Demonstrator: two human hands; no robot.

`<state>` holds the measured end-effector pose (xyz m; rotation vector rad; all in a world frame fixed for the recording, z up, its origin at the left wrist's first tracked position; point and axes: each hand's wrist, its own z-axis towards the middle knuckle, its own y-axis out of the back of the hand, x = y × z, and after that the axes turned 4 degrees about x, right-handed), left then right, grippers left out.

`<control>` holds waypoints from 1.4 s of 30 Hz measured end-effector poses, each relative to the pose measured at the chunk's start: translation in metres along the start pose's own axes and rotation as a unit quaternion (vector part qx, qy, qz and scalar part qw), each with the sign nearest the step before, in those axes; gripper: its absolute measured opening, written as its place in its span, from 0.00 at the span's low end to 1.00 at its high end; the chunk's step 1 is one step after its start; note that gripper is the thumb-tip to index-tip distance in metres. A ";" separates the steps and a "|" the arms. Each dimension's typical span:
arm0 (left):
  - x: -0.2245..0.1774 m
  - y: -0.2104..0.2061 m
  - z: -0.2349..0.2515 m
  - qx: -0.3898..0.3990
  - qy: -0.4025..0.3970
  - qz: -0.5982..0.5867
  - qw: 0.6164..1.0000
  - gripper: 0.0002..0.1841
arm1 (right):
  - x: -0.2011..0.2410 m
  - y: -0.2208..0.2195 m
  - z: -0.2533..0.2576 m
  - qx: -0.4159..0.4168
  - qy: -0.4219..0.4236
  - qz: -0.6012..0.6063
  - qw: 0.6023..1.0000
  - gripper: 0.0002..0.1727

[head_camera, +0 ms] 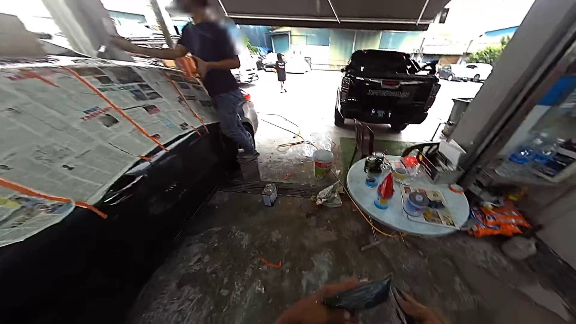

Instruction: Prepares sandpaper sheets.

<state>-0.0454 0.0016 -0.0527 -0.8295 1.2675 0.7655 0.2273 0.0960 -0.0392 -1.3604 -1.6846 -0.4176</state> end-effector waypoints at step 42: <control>-0.015 -0.065 0.060 -0.221 0.024 -0.213 0.951 0.43 | -0.014 -0.075 -0.019 -0.052 0.397 -0.269 0.876 0.12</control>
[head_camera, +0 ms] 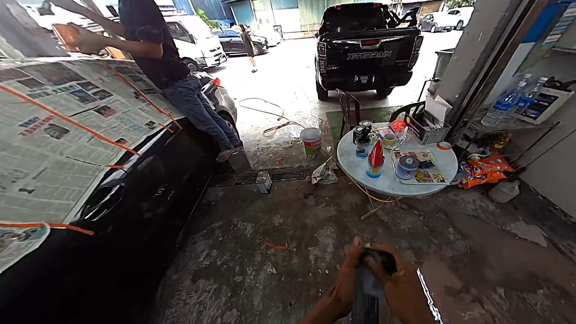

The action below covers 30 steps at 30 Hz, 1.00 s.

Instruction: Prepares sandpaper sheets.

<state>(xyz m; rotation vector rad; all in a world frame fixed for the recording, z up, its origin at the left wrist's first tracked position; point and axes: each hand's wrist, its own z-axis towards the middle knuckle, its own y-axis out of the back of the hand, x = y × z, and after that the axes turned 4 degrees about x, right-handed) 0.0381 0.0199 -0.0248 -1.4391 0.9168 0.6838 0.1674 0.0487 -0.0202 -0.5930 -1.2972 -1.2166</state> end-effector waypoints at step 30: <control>-0.016 0.000 0.028 0.015 -0.032 -0.041 0.999 0.49 | 0.015 0.015 0.022 0.007 -0.032 -0.043 0.999 0.15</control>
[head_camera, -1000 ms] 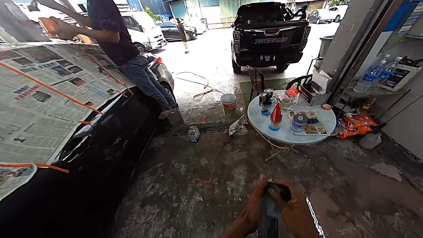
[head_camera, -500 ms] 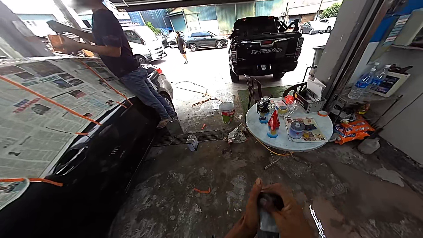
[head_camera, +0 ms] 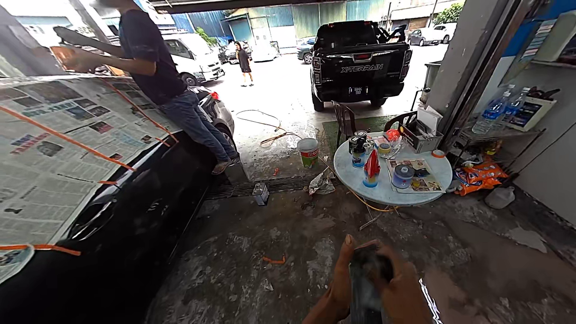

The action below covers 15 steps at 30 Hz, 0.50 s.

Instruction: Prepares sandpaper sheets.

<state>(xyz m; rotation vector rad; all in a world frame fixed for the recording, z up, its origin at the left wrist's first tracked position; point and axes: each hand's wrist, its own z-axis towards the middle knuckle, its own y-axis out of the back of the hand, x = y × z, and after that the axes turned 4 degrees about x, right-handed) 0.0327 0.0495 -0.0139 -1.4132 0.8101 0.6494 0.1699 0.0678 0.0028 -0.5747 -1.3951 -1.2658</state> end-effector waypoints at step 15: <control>0.006 -0.011 0.011 -0.017 0.013 -0.021 1.000 0.45 | 0.005 0.005 0.001 0.011 -0.021 0.059 0.998 0.18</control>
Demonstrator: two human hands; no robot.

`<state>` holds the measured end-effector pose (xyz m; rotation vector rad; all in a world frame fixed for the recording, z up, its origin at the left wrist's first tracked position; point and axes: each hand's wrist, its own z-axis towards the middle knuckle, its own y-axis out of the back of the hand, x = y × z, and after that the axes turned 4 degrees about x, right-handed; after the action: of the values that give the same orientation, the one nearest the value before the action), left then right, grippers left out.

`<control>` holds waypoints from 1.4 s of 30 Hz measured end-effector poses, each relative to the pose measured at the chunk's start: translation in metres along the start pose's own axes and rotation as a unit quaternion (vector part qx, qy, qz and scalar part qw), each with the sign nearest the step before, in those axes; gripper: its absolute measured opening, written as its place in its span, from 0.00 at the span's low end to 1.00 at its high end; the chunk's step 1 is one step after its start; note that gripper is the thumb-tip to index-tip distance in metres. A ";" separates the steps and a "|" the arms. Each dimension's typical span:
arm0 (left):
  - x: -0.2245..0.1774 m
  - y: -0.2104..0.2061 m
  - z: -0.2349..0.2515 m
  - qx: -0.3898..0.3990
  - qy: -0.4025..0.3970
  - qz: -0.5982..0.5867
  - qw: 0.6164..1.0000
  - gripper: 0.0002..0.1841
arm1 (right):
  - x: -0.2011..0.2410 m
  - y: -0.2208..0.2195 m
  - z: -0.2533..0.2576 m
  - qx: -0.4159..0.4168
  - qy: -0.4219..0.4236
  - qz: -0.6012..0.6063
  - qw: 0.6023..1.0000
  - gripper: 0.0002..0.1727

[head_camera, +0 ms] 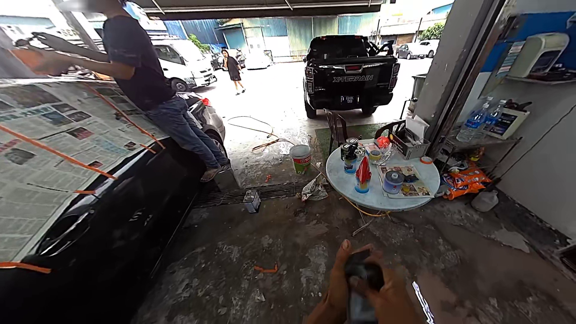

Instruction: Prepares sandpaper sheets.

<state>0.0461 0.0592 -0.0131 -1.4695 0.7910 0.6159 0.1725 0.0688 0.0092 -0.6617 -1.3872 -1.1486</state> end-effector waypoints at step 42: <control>0.016 0.025 -0.068 0.096 0.081 -0.164 0.978 0.39 | -0.033 0.005 -0.058 -0.231 -0.147 0.209 0.939 0.34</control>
<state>0.0301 -0.0088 -0.0370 -1.4417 0.6916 0.1670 0.2065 0.0256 -0.0297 -1.4429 -1.1358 -1.0579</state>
